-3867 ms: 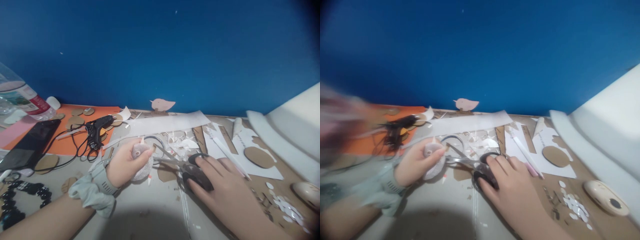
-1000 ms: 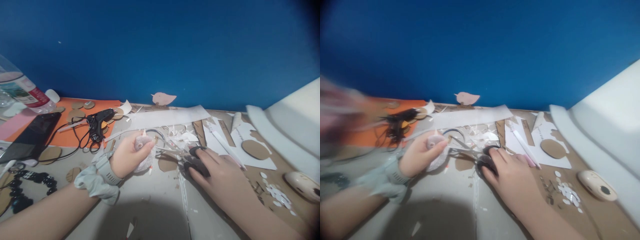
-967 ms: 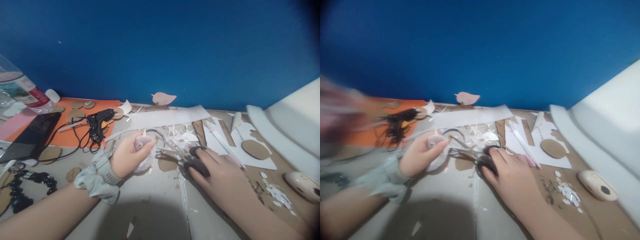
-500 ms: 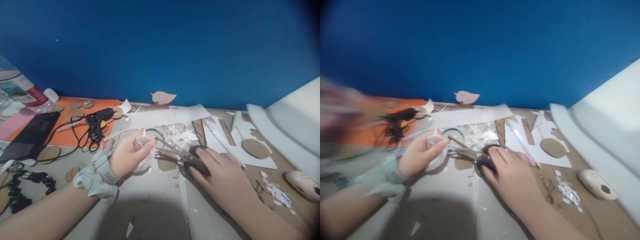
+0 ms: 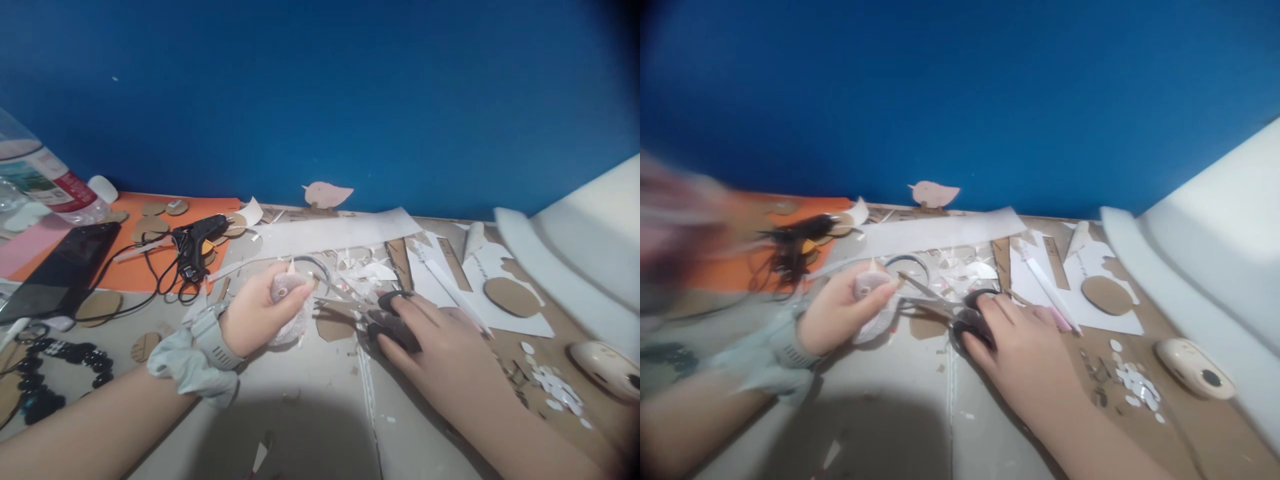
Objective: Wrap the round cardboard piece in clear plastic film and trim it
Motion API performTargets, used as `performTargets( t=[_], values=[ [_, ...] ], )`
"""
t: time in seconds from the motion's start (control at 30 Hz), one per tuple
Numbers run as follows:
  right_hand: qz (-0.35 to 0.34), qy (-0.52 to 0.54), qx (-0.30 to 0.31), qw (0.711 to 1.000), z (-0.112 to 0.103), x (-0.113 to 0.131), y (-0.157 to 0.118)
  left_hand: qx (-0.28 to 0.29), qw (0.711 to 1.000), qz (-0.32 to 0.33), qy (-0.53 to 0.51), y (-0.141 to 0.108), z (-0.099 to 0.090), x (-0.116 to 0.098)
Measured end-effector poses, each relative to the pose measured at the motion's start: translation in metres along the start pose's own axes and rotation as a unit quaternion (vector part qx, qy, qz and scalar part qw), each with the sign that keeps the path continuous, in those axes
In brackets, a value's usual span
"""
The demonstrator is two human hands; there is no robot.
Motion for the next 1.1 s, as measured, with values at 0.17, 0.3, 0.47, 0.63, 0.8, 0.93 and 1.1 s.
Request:
performTargets(
  t=[0.17,0.3,0.47,0.63,0.8,0.93,1.1],
  values=[
    [-0.003,-0.007,-0.004,1.0,0.0,0.0,0.0,-0.009,1.0,-0.009,0.004,0.0,-0.002,0.003],
    [-0.001,-0.009,-0.007,1.0,-0.001,-0.001,0.0,-0.004,0.998,-0.034,-0.043,-0.001,-0.001,0.008],
    [0.0,-0.019,-0.005,1.0,-0.002,-0.002,0.001,0.024,0.982,-0.103,-0.155,-0.003,0.006,0.02],
    [-0.006,-0.031,-0.011,0.999,-0.002,-0.003,0.001,0.054,0.957,-0.146,-0.246,-0.006,0.017,0.025],
    [-0.011,-0.028,-0.012,0.999,-0.002,-0.002,0.001,0.012,0.972,-0.127,-0.195,-0.003,0.008,0.025],
    [-0.004,-0.031,-0.008,0.999,-0.002,-0.004,0.001,0.002,0.98,-0.114,-0.161,-0.002,0.004,0.025],
    [-0.007,-0.042,-0.014,0.999,-0.002,-0.004,0.0,-0.006,0.984,-0.098,-0.148,-0.002,0.001,0.023]
  ],
)
Point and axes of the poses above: each hand's wrist, its own y-axis towards the middle knuckle, its own z-axis out of the palm, x = y × z, the point moved 10 cm from there along y, towards the middle knuckle, and after that the axes turned 4 degrees about -x, right-handed, at the moved point
